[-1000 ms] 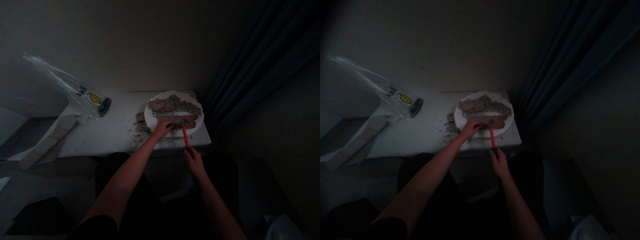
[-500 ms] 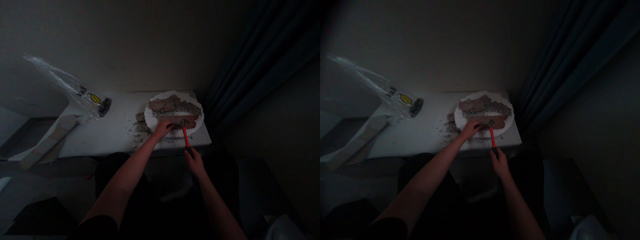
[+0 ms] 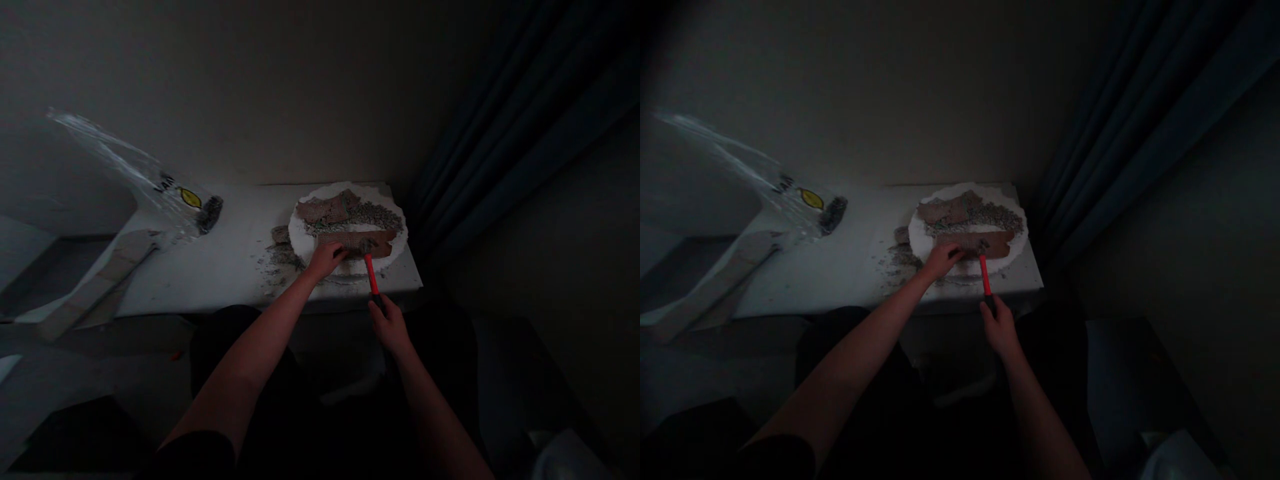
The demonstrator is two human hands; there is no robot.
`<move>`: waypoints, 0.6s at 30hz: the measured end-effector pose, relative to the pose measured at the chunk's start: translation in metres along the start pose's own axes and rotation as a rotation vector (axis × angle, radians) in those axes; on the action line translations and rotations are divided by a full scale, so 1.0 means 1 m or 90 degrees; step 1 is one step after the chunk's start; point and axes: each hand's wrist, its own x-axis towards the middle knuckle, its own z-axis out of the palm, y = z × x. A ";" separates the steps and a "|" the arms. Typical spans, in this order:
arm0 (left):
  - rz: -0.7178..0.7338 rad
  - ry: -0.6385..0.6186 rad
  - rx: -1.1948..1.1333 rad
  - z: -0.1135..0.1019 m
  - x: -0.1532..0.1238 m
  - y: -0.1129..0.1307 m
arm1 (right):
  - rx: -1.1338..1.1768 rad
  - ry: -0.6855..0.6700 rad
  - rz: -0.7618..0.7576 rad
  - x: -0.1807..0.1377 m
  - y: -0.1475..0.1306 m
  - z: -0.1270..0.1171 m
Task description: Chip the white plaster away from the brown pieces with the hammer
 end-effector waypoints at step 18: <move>0.019 0.000 -0.002 0.001 0.000 -0.003 | 0.009 0.003 0.000 0.000 0.004 0.001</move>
